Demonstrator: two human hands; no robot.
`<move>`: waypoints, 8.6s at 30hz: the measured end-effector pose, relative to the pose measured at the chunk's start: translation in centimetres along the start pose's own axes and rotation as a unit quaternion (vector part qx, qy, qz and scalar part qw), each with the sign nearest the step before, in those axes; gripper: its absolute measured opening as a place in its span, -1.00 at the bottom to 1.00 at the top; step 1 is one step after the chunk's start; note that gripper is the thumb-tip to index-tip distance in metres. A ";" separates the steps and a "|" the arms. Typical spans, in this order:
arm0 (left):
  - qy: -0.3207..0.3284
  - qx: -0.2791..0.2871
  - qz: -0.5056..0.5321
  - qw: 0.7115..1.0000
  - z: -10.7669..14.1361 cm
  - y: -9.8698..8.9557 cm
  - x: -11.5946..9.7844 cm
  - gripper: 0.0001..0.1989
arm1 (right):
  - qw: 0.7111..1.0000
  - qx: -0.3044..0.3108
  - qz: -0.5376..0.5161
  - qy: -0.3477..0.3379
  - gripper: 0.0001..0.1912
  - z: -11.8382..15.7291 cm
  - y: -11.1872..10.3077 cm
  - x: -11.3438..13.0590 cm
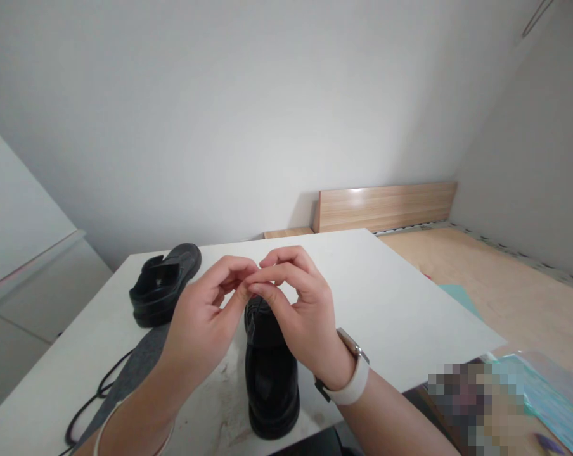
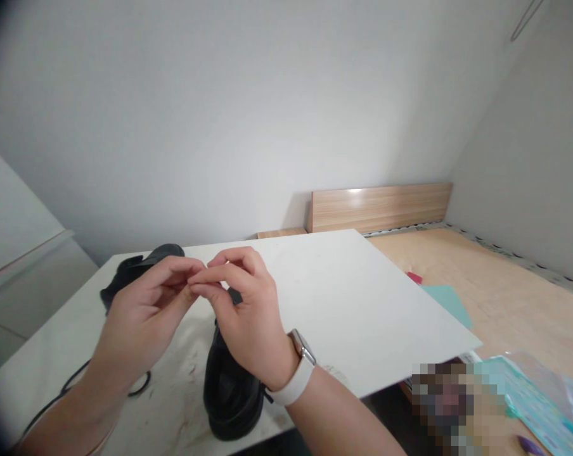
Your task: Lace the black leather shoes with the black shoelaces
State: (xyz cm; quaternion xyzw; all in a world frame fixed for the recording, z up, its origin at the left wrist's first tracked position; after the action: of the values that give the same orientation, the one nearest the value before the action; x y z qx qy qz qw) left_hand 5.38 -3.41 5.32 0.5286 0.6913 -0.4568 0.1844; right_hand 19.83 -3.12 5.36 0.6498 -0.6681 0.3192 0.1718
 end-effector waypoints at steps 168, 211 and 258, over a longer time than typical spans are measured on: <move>-0.120 0.080 0.044 0.989 4.1 2.8 6.2 -0.82 | 0.971 -0.027 -0.149 0.186 -0.96 5.3 -1.0 -2.7; 0.084 0.088 -0.163 0.979 6.0 1.7 6.9 -0.94 | 0.963 0.017 0.008 0.268 -0.94 9.0 -3.9 -8.0; 0.159 0.105 -0.182 0.965 4.1 4.6 4.5 -0.78 | 0.970 0.190 0.105 0.113 -0.75 7.6 -1.8 -4.7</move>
State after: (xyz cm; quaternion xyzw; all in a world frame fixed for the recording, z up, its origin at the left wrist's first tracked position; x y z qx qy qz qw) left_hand 6.93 -4.16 -2.07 0.4762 0.7445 -0.4626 -0.0702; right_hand 23.49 -4.42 -2.94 0.5568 -0.6357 0.5278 0.0851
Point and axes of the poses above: each hand's wrist, its own z-axis away from the middle knuckle, its own y-axis out of the palm, x = y × z, the point moved 1 cm from there along -z, towards the middle knuckle, and after that the axes turned 9 degrees about x, right-handed, at the moved point
